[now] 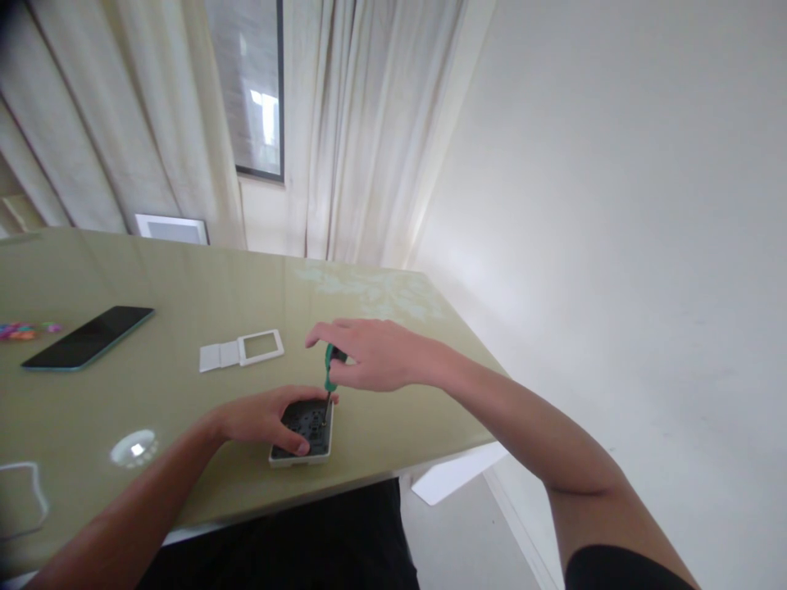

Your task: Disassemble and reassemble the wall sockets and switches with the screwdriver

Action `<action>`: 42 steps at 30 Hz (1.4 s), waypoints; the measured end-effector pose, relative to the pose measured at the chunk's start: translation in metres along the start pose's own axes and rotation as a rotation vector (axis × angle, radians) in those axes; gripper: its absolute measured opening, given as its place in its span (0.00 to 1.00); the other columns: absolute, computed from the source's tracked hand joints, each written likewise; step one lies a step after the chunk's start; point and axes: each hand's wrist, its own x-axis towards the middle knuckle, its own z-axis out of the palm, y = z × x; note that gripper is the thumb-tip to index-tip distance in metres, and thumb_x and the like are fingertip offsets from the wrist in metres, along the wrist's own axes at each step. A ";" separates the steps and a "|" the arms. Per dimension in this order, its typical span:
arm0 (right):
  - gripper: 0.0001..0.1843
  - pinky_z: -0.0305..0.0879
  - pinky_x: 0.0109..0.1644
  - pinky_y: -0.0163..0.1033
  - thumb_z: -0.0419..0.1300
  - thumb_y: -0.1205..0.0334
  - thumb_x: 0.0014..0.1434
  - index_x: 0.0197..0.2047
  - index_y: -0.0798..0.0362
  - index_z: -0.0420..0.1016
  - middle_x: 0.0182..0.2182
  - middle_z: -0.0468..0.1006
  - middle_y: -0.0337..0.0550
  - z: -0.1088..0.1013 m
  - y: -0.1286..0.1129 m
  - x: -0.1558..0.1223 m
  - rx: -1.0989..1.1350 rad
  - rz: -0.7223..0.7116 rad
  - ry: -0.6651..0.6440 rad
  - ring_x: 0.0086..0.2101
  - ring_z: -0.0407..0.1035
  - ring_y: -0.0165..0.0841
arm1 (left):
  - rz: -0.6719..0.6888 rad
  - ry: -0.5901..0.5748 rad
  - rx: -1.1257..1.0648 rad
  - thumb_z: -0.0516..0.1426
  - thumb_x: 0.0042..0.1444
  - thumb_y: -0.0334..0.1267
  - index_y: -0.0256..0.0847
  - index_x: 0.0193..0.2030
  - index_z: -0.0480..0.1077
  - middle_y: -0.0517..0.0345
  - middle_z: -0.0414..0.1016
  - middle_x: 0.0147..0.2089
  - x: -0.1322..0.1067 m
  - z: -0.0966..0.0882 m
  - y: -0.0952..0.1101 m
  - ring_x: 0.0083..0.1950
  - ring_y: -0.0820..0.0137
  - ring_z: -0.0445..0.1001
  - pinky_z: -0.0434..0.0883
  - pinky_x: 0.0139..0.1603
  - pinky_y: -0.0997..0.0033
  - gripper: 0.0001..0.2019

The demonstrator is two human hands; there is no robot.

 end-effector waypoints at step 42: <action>0.05 0.51 0.40 0.39 0.60 0.58 0.71 0.43 0.50 0.74 0.38 0.81 0.39 0.004 -0.006 -0.002 0.007 -0.045 0.267 0.36 0.68 0.33 | 0.054 0.083 -0.059 0.66 0.65 0.55 0.45 0.69 0.76 0.48 0.81 0.68 -0.009 -0.024 -0.016 0.64 0.54 0.79 0.75 0.66 0.56 0.30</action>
